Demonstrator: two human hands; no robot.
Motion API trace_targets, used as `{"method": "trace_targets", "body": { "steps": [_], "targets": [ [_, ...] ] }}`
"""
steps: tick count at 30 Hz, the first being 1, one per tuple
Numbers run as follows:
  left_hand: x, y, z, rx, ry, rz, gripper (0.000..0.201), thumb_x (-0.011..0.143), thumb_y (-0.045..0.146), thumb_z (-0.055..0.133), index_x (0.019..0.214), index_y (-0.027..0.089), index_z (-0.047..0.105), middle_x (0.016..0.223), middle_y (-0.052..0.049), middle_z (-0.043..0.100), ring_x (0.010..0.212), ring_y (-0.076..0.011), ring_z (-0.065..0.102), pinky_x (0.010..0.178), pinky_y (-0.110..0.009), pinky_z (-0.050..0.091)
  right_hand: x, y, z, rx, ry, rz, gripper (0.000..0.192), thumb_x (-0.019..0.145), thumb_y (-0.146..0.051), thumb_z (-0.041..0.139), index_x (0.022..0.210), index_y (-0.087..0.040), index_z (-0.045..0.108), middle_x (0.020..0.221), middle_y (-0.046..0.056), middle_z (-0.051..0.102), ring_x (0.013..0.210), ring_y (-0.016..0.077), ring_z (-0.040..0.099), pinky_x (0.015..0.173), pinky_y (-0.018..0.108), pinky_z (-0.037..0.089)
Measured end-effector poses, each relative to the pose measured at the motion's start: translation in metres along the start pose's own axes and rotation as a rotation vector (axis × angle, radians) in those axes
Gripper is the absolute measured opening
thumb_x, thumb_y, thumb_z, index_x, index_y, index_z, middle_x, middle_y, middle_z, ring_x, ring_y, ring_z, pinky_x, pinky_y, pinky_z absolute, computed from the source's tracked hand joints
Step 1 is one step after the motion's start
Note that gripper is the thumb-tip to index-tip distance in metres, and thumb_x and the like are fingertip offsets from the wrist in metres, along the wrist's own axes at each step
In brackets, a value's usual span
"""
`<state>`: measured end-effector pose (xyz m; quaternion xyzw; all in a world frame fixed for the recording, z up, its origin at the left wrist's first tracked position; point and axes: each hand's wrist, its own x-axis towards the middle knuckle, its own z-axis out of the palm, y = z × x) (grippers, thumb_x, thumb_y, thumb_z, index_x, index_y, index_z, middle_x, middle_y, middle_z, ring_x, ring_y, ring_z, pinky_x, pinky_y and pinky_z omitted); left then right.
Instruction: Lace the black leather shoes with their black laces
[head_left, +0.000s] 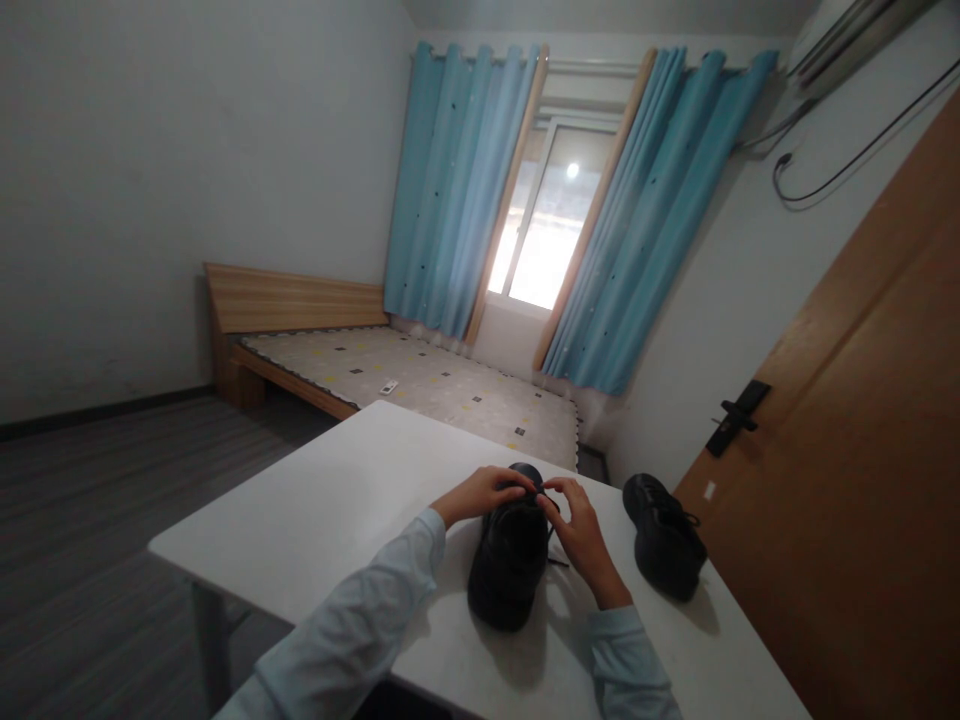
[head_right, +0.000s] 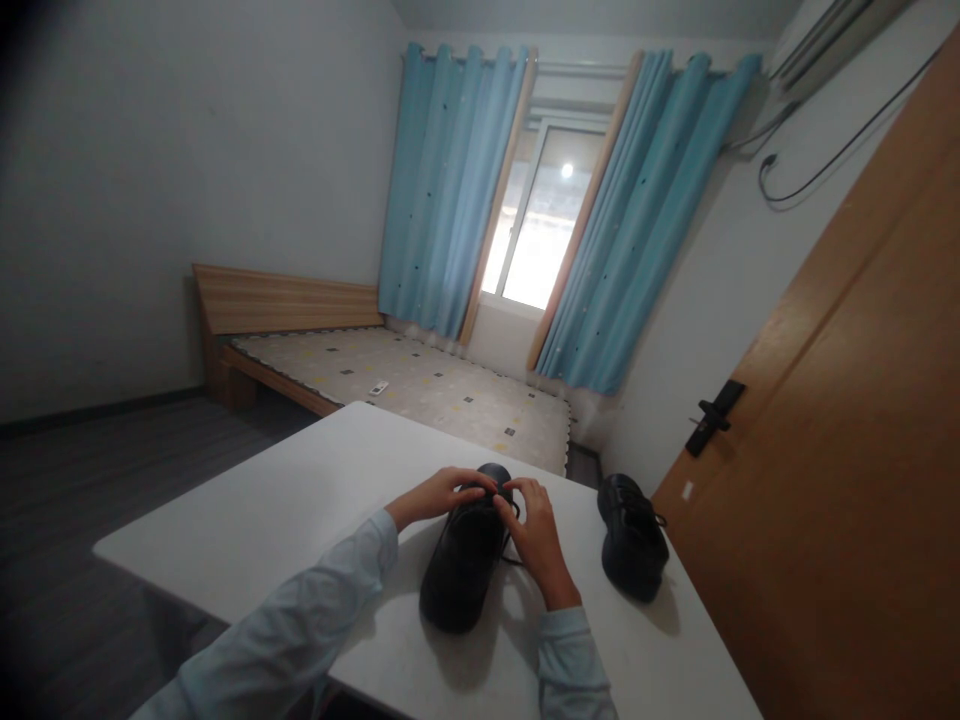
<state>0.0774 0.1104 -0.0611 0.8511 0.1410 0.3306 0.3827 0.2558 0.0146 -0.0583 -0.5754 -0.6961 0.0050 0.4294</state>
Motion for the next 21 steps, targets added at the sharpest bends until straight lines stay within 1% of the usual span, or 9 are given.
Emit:
{"method": "trace_targets", "body": {
  "steps": [3, 5, 8, 11, 15, 21],
  "targets": [
    [0.0, -0.001, 0.0, -0.045, 0.007, -0.012, 0.028, 0.083, 0.035, 0.054, 0.101, 0.016, 0.066, 0.104, -0.006, 0.067, 0.101, -0.0178, 0.059, 0.092, -0.027, 0.041, -0.001, 0.003, 0.001, 0.06, -0.058, 0.048, 0.026, 0.082, -0.04, 0.054, 0.099, -0.02, 0.056, 0.101, 0.007, 0.059, 0.099, 0.0237, 0.053, 0.087, 0.039, 0.042],
    [-0.001, -0.002, -0.002, -0.061, 0.037, -0.034, 0.027, 0.081, 0.037, 0.057, 0.096, 0.016, 0.066, 0.101, -0.006, 0.067, 0.099, -0.018, 0.058, 0.09, -0.028, 0.042, -0.002, 0.005, 0.0, 0.099, -0.115, 0.067, 0.03, 0.08, -0.039, 0.057, 0.103, -0.02, 0.055, 0.105, 0.007, 0.059, 0.103, 0.024, 0.053, 0.09, 0.039, 0.042],
    [-0.002, -0.001, -0.007, -0.029, 0.091, -0.073, 0.026, 0.077, 0.038, 0.062, 0.089, 0.016, 0.066, 0.1, -0.006, 0.063, 0.097, -0.0184, 0.057, 0.085, -0.029, 0.044, -0.004, 0.006, -0.001, 0.172, -0.211, 0.057, 0.038, 0.077, -0.038, 0.061, 0.111, -0.021, 0.052, 0.113, 0.007, 0.057, 0.109, 0.0237, 0.051, 0.095, 0.039, 0.04],
    [-0.003, -0.001, -0.011, 0.0, 0.103, -0.097, 0.024, 0.074, 0.038, 0.064, 0.084, 0.017, 0.067, 0.098, -0.006, 0.059, 0.094, -0.0176, 0.056, 0.08, -0.028, 0.045, -0.005, 0.004, -0.003, 0.21, -0.273, 0.04, 0.045, 0.075, -0.037, 0.064, 0.115, -0.022, 0.05, 0.118, 0.007, 0.055, 0.114, 0.024, 0.049, 0.099, 0.04, 0.037],
    [-0.002, -0.003, -0.011, 0.029, 0.087, -0.11, 0.024, 0.071, 0.039, 0.068, 0.081, 0.017, 0.069, 0.091, -0.004, 0.059, 0.088, -0.0165, 0.056, 0.073, -0.025, 0.044, -0.005, 0.002, -0.004, 0.218, -0.29, 0.058, 0.048, 0.073, -0.037, 0.066, 0.116, -0.023, 0.05, 0.119, 0.007, 0.055, 0.115, 0.0251, 0.048, 0.1, 0.042, 0.036],
    [-0.001, -0.001, -0.008, 0.054, 0.066, -0.081, 0.026, 0.07, 0.04, 0.069, 0.076, 0.015, 0.07, 0.079, -0.003, 0.059, 0.078, -0.0147, 0.055, 0.068, -0.023, 0.04, -0.005, 0.002, -0.004, 0.234, -0.292, 0.064, 0.049, 0.072, -0.036, 0.067, 0.116, -0.023, 0.05, 0.12, 0.007, 0.054, 0.115, 0.025, 0.048, 0.1, 0.041, 0.036]
  ]
}}
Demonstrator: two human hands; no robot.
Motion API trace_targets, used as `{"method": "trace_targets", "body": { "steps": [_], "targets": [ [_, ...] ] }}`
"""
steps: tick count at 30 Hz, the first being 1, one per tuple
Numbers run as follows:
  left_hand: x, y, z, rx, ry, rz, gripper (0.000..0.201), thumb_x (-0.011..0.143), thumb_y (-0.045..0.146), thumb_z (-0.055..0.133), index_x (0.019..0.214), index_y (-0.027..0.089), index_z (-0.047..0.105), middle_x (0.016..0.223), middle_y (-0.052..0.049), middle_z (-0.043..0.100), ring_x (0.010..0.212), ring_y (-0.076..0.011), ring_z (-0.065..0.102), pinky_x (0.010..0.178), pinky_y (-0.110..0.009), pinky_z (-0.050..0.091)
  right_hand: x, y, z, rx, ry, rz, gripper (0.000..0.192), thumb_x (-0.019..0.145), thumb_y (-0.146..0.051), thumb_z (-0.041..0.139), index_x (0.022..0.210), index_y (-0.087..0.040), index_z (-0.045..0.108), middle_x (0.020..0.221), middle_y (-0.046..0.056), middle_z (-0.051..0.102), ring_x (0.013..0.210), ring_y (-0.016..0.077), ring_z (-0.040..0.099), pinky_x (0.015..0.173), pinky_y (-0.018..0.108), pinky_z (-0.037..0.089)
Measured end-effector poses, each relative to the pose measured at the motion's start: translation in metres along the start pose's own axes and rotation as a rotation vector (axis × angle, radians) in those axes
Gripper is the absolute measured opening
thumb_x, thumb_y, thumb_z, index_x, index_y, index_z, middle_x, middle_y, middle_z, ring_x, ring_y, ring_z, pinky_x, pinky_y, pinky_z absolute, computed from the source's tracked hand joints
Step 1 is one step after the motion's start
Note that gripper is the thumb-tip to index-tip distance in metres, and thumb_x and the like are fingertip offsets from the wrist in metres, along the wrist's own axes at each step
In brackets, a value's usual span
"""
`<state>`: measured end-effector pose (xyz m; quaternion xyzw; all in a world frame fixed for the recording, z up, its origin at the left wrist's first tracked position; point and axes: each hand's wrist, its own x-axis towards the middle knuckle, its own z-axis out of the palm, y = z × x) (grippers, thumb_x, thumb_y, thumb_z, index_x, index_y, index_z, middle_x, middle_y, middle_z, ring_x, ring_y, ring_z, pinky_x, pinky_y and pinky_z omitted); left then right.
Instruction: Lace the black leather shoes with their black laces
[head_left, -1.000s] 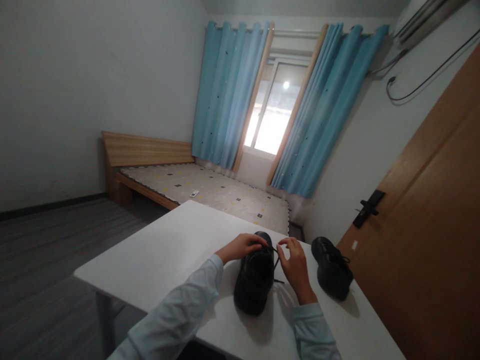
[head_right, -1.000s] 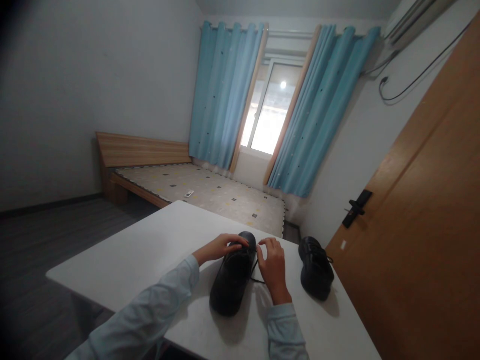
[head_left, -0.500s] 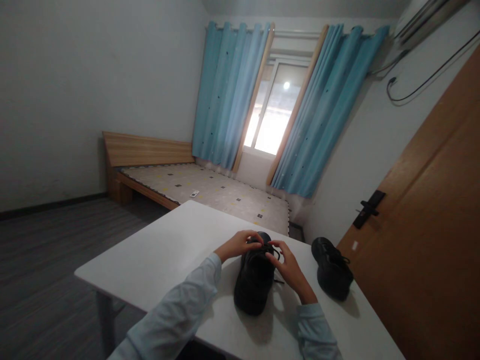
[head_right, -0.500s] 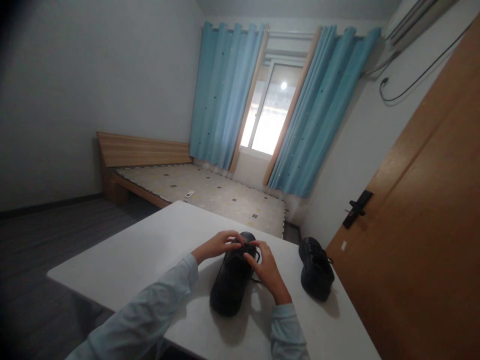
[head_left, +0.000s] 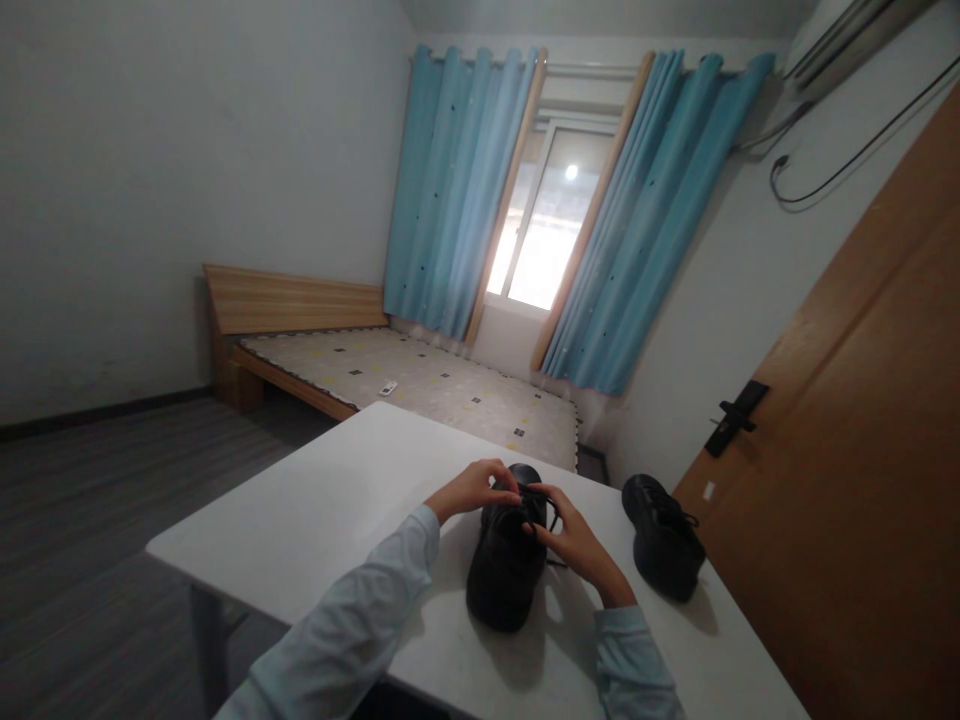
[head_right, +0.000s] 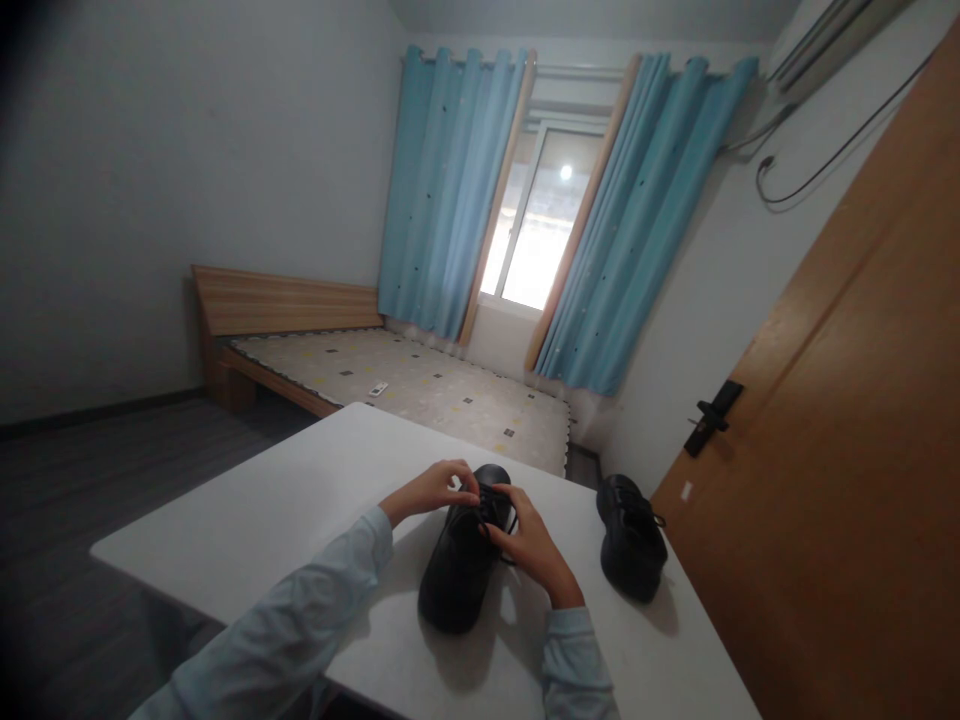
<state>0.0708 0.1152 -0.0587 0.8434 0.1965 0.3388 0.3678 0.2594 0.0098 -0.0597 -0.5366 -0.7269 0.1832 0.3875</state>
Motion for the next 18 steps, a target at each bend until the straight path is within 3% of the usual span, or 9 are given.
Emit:
{"method": "trace_targets", "body": {
  "steps": [9, 18],
  "targets": [
    [0.0021, -0.0049, 0.0056, -0.06, -0.037, -0.039, 0.032, 0.072, 0.042, 0.065, 0.079, 0.011, 0.067, 0.069, -0.002, 0.061, 0.065, -0.0114, 0.053, 0.061, -0.021, 0.039, 0.0003, -0.0003, 0.0, -0.013, -0.003, 0.002, 0.049, 0.072, -0.036, 0.066, 0.117, -0.023, 0.05, 0.12, 0.007, 0.054, 0.115, 0.025, 0.049, 0.099, 0.041, 0.037],
    [0.0018, -0.0021, 0.0074, -0.087, -0.05, -0.027, 0.029, 0.077, 0.04, 0.06, 0.079, 0.011, 0.063, 0.07, 0.0, 0.059, 0.065, -0.0108, 0.05, 0.06, -0.02, 0.037, 0.0004, -0.0009, -0.0001, -0.025, -0.005, -0.006, 0.049, 0.074, -0.036, 0.065, 0.118, -0.023, 0.049, 0.12, 0.007, 0.054, 0.116, 0.0246, 0.048, 0.1, 0.041, 0.036]
  ]
}}
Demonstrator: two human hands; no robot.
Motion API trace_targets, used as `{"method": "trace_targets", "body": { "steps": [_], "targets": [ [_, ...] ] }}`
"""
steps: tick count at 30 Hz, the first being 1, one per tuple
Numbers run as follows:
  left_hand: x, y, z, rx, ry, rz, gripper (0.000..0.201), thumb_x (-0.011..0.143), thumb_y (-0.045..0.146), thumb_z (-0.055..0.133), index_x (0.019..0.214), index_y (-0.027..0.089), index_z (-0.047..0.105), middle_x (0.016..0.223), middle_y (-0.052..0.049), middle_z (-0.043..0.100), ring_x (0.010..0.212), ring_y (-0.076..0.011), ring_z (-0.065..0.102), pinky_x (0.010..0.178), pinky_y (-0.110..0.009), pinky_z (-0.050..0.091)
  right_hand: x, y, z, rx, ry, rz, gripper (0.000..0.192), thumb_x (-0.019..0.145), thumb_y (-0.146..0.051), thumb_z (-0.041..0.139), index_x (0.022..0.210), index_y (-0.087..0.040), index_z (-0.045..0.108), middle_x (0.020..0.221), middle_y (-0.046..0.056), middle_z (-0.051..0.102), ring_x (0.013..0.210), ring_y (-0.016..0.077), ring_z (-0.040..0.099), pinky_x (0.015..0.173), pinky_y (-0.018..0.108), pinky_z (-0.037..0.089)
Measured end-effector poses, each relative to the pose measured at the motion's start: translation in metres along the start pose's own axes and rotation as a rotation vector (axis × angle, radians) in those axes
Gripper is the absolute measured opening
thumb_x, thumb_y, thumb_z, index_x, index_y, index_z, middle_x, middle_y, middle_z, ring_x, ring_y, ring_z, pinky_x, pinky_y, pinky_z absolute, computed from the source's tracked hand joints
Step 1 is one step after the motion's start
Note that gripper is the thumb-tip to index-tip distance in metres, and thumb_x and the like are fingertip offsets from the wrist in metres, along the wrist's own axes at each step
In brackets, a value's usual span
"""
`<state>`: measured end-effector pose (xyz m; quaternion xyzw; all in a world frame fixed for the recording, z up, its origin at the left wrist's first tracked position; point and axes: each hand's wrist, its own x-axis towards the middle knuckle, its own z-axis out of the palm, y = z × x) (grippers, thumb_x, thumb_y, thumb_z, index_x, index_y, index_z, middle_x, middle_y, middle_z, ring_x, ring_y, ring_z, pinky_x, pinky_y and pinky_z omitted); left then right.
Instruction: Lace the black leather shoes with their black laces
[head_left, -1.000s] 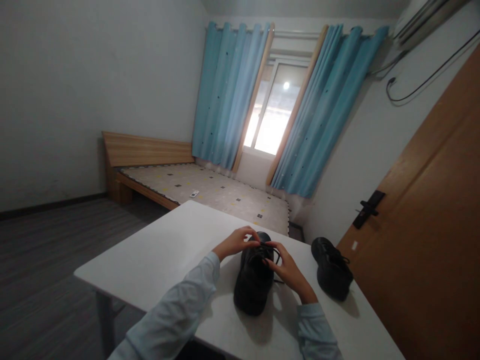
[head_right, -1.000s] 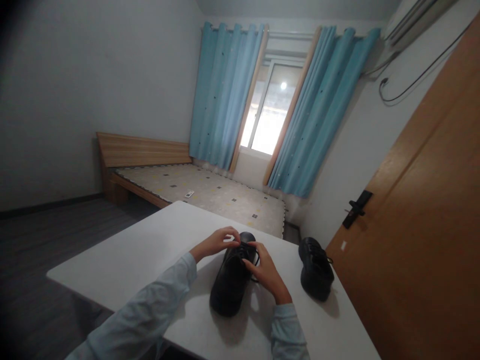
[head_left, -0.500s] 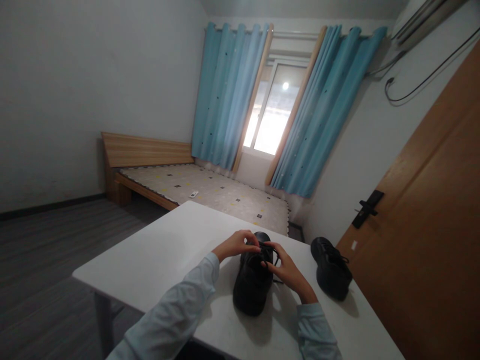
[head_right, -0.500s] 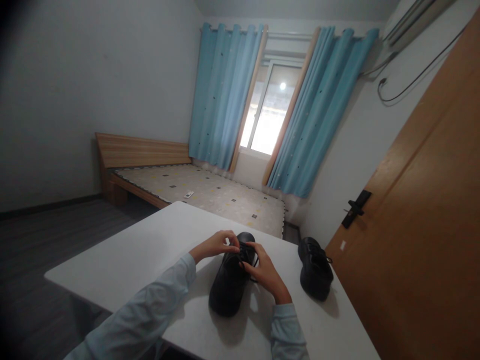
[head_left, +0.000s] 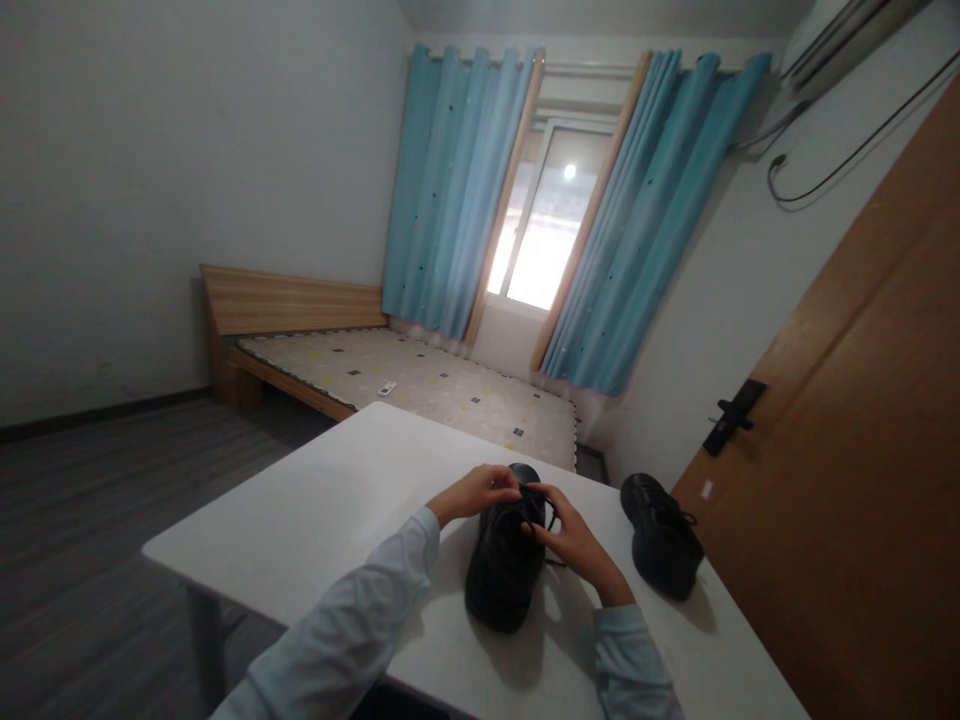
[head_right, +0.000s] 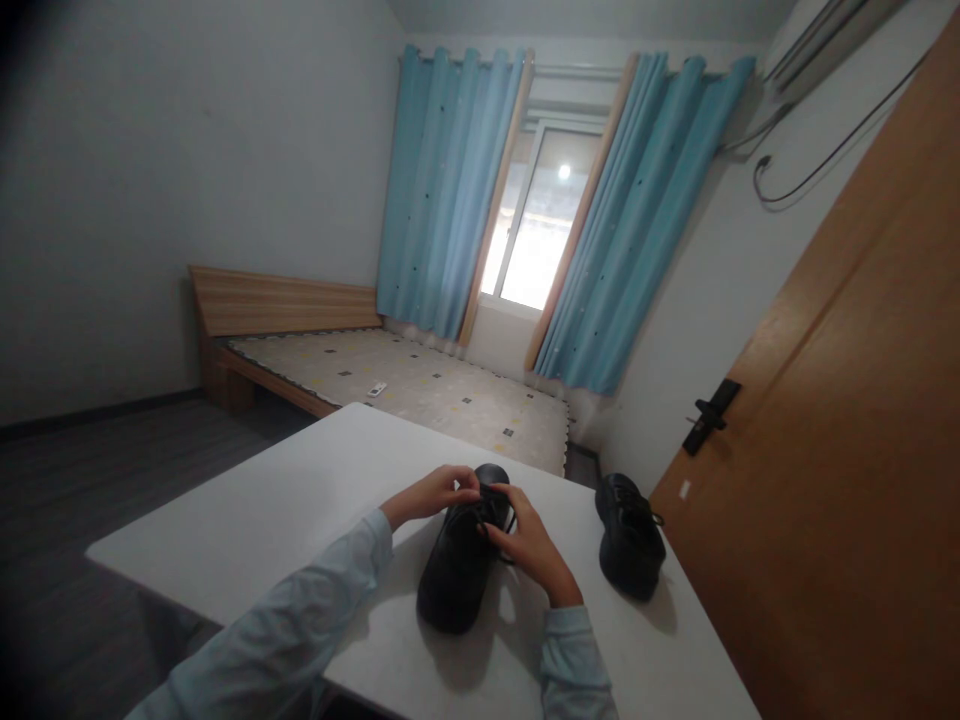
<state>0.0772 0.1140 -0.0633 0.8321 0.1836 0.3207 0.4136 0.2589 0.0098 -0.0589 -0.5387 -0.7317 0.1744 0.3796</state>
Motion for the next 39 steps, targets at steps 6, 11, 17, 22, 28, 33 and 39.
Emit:
{"method": "trace_targets", "body": {
  "steps": [6, 11, 17, 22, 28, 33, 39],
  "targets": [
    [0.001, 0.0, 0.002, 0.038, 0.04, 0.013, 0.021, 0.079, 0.033, 0.056, 0.077, 0.013, 0.061, 0.073, -0.001, 0.06, 0.069, -0.0121, 0.051, 0.064, -0.021, 0.038, 0.001, 0.0, -0.001, 0.004, -0.01, -0.015, 0.047, 0.074, -0.033, 0.064, 0.118, -0.023, 0.049, 0.12, 0.007, 0.054, 0.116, 0.0242, 0.048, 0.101, 0.041, 0.035],
    [0.002, -0.003, 0.007, 0.087, 0.129, -0.01, 0.018, 0.081, 0.031, 0.054, 0.079, 0.014, 0.059, 0.076, -0.001, 0.061, 0.072, -0.0131, 0.053, 0.067, -0.023, 0.039, 0.001, -0.003, -0.001, 0.022, -0.011, 0.01, 0.047, 0.074, -0.032, 0.063, 0.118, -0.022, 0.049, 0.121, 0.007, 0.054, 0.115, 0.0248, 0.049, 0.099, 0.041, 0.037],
    [0.004, -0.004, 0.005, 0.088, 0.27, -0.048, 0.021, 0.081, 0.034, 0.053, 0.079, 0.014, 0.06, 0.074, -0.001, 0.063, 0.069, -0.0129, 0.053, 0.063, -0.023, 0.039, 0.0, -0.004, -0.001, 0.022, -0.022, 0.037, 0.047, 0.075, -0.032, 0.063, 0.118, -0.023, 0.049, 0.123, 0.007, 0.053, 0.115, 0.0254, 0.049, 0.096, 0.041, 0.039],
    [0.004, -0.004, -0.005, 0.024, 0.196, -0.087, 0.032, 0.076, 0.044, 0.058, 0.076, 0.012, 0.065, 0.071, -0.002, 0.064, 0.067, -0.0131, 0.053, 0.064, -0.023, 0.04, -0.002, -0.001, -0.001, 0.021, -0.026, 0.037, 0.046, 0.076, -0.033, 0.062, 0.119, -0.023, 0.049, 0.123, 0.007, 0.053, 0.116, 0.0252, 0.047, 0.097, 0.041, 0.039],
    [-0.001, 0.002, -0.006, -0.083, -0.016, -0.11, 0.028, 0.066, 0.038, 0.069, 0.075, 0.011, 0.069, 0.068, -0.002, 0.064, 0.065, -0.0125, 0.053, 0.063, -0.023, 0.039, -0.003, 0.0, -0.002, 0.018, -0.027, 0.051, 0.047, 0.076, -0.035, 0.062, 0.119, -0.023, 0.048, 0.124, 0.007, 0.052, 0.115, 0.0256, 0.048, 0.094, 0.041, 0.041],
    [0.001, -0.001, -0.001, -0.129, -0.022, -0.092, 0.031, 0.068, 0.041, 0.067, 0.075, 0.01, 0.067, 0.066, -0.002, 0.062, 0.063, -0.0117, 0.051, 0.062, -0.023, 0.038, -0.003, 0.0, -0.002, 0.009, -0.028, 0.056, 0.047, 0.076, -0.036, 0.062, 0.12, -0.023, 0.048, 0.125, 0.007, 0.051, 0.116, 0.0254, 0.048, 0.093, 0.04, 0.042],
    [0.004, -0.006, 0.002, -0.162, 0.051, -0.033, 0.033, 0.073, 0.044, 0.063, 0.077, 0.012, 0.062, 0.072, -0.002, 0.062, 0.069, -0.0125, 0.053, 0.066, -0.024, 0.04, -0.003, 0.0, -0.001, 0.023, -0.025, 0.049, 0.046, 0.076, -0.036, 0.062, 0.119, -0.024, 0.049, 0.124, 0.007, 0.052, 0.115, 0.0254, 0.048, 0.093, 0.041, 0.042]
  ]
}}
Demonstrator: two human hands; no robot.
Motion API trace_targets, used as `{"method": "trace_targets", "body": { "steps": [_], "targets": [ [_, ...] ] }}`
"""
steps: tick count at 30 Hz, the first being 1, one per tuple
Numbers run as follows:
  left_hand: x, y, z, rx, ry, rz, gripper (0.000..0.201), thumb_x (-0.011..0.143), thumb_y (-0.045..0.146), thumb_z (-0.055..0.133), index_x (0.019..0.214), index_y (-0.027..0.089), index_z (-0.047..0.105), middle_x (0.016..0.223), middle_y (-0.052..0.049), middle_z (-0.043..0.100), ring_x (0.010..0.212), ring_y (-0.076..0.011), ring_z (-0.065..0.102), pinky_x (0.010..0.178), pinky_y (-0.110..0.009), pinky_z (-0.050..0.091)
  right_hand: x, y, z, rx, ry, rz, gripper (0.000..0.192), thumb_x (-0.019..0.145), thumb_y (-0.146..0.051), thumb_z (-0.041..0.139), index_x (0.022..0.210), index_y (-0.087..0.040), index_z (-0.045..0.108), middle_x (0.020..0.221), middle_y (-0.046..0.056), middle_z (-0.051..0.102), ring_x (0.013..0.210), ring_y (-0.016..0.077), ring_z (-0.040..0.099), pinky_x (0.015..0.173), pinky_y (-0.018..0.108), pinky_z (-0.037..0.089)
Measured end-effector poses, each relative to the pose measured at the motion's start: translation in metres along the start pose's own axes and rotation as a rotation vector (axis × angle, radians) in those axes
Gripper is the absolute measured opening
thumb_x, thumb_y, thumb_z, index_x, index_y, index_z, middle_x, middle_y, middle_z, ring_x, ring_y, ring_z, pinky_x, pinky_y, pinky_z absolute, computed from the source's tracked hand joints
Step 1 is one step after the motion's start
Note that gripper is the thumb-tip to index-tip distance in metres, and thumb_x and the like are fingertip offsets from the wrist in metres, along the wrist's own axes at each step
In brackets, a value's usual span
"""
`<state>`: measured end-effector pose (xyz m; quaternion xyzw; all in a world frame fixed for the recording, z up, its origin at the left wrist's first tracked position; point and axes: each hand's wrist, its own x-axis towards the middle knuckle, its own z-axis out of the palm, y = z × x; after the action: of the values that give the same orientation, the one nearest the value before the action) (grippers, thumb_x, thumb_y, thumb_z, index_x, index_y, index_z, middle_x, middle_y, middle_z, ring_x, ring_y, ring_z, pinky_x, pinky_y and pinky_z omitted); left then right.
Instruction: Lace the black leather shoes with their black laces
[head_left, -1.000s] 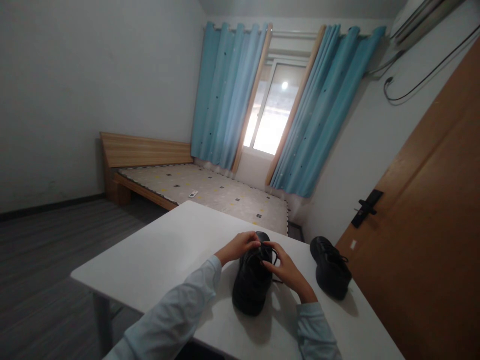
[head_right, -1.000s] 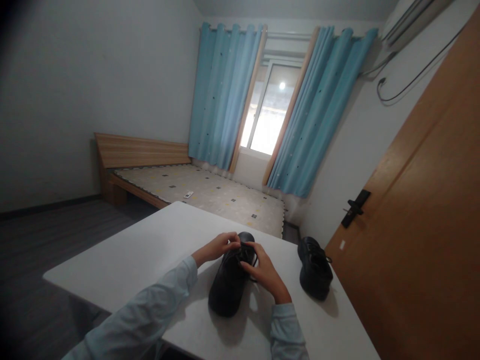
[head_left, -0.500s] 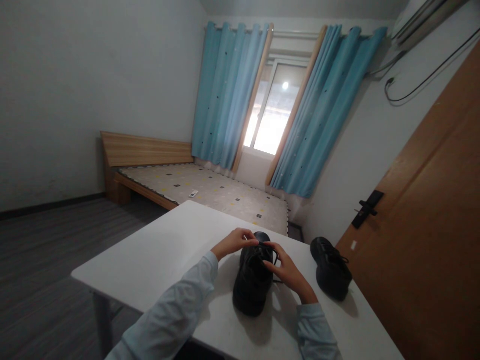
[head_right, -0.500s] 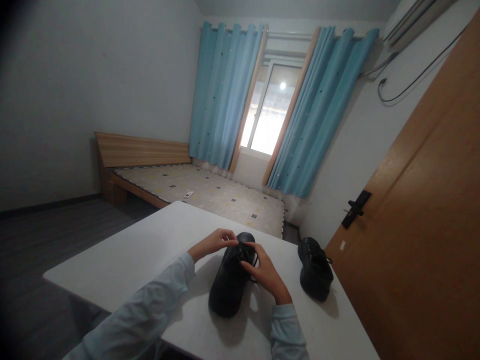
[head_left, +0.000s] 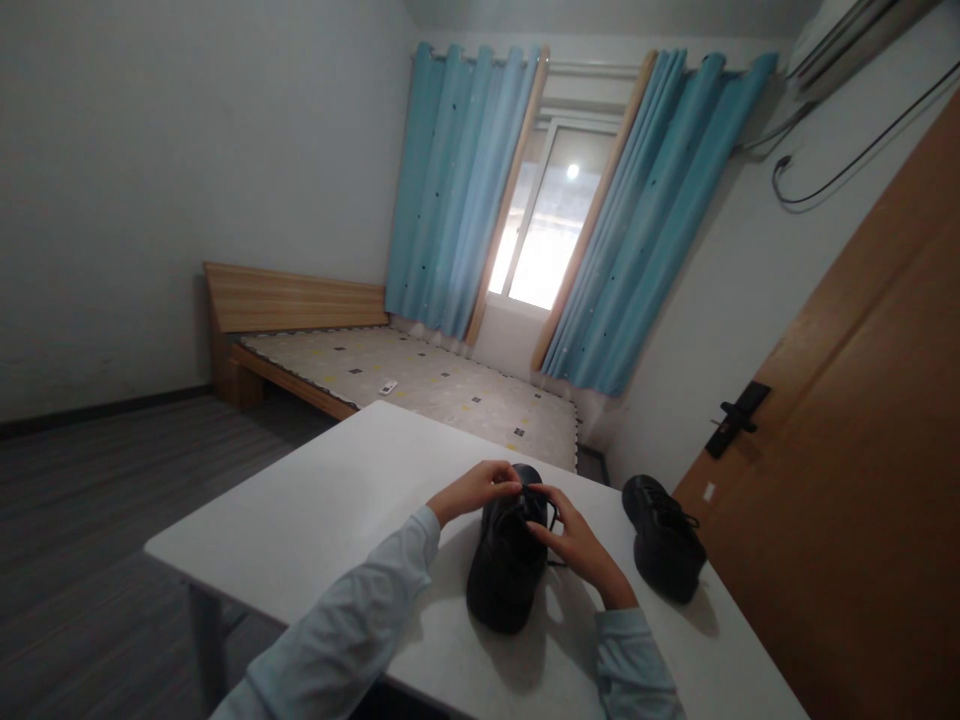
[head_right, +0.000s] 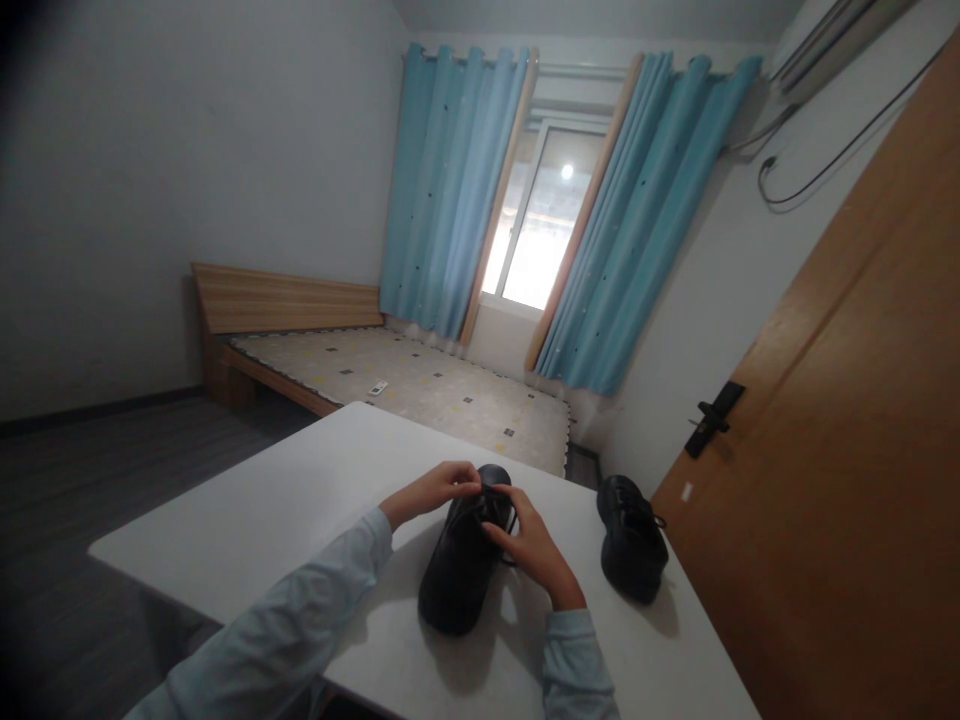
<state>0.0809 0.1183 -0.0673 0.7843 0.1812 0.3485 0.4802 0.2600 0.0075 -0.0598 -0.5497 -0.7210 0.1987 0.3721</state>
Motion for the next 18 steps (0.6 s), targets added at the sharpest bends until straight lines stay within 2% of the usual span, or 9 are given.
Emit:
{"method": "trace_targets", "body": {
  "steps": [5, 13, 18],
  "targets": [
    [0.0, -0.002, 0.003, -0.153, -0.007, 0.01, 0.034, 0.076, 0.046, 0.06, 0.08, 0.013, 0.057, 0.08, -0.005, 0.067, 0.079, -0.0154, 0.058, 0.073, -0.026, 0.042, 0.001, -0.001, 0.0, -0.009, 0.002, -0.003, 0.047, 0.076, -0.037, 0.062, 0.119, -0.024, 0.049, 0.124, 0.007, 0.053, 0.114, 0.0258, 0.049, 0.092, 0.041, 0.043],
    [-0.002, 0.009, 0.002, -0.219, 0.036, -0.025, 0.031, 0.074, 0.042, 0.063, 0.079, 0.011, 0.057, 0.068, 0.001, 0.059, 0.067, -0.0111, 0.053, 0.068, -0.025, 0.038, 0.0, -0.001, -0.001, -0.024, -0.003, 0.006, 0.047, 0.076, -0.038, 0.062, 0.119, -0.024, 0.049, 0.125, 0.007, 0.052, 0.116, 0.0256, 0.048, 0.093, 0.041, 0.042],
    [-0.006, 0.01, -0.001, -0.355, -0.028, -0.13, 0.032, 0.068, 0.031, 0.069, 0.091, 0.014, 0.056, 0.07, 0.002, 0.057, 0.064, -0.0092, 0.05, 0.059, -0.022, 0.033, -0.001, -0.001, -0.001, -0.025, 0.007, 0.01, 0.046, 0.077, -0.042, 0.06, 0.119, -0.024, 0.05, 0.124, 0.007, 0.053, 0.114, 0.0258, 0.049, 0.093, 0.042, 0.042]
  ]
}}
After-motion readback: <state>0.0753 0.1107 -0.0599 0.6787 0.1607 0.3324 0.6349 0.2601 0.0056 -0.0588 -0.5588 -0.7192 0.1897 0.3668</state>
